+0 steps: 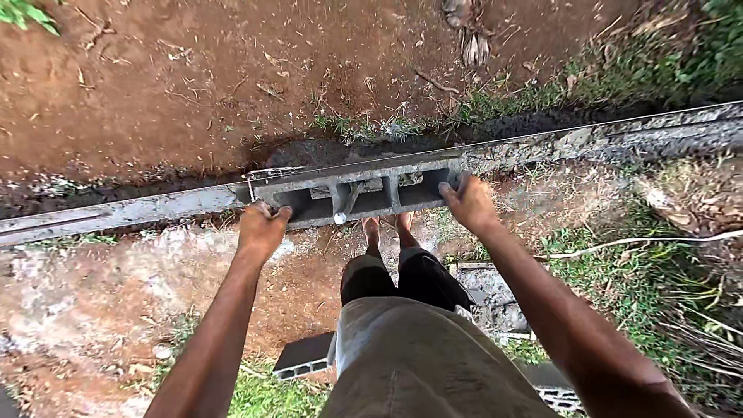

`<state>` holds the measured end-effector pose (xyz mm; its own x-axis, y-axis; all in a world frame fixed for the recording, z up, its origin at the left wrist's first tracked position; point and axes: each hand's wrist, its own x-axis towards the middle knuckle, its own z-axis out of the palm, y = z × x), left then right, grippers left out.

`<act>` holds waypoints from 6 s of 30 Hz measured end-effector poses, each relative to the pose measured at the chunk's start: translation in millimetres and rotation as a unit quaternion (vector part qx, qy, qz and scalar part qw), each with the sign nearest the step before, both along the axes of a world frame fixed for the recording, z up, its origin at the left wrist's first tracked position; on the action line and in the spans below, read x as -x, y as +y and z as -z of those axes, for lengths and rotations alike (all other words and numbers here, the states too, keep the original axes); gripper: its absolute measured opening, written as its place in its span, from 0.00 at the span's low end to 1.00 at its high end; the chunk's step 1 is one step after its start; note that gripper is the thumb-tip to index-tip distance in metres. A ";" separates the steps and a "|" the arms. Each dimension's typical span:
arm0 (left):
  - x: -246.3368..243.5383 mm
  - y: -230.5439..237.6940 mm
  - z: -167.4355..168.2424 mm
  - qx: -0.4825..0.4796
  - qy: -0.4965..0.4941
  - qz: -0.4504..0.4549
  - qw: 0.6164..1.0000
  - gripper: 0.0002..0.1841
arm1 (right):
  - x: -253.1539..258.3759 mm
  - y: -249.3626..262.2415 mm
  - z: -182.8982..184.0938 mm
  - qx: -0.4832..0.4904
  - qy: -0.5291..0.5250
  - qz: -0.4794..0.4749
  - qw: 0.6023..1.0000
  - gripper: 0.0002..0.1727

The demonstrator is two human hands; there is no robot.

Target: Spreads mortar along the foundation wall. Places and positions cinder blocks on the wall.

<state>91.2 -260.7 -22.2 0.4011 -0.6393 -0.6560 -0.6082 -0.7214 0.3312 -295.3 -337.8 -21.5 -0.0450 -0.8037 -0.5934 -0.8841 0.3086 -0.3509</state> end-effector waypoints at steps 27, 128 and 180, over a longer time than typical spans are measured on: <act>3.3 -17.9 74.6 -0.033 0.033 -0.019 0.999 0.16 | -1.7 -20.7 60.8 -0.056 0.023 0.014 0.998 0.22; 13.0 -24.6 89.3 -0.062 -0.013 0.007 0.998 0.18 | 3.4 -46.5 81.8 -0.094 0.018 0.007 0.995 0.19; 27.8 -27.4 92.9 -0.003 -0.020 -0.031 0.999 0.24 | 7.8 -34.7 95.1 0.008 0.000 -0.001 1.000 0.29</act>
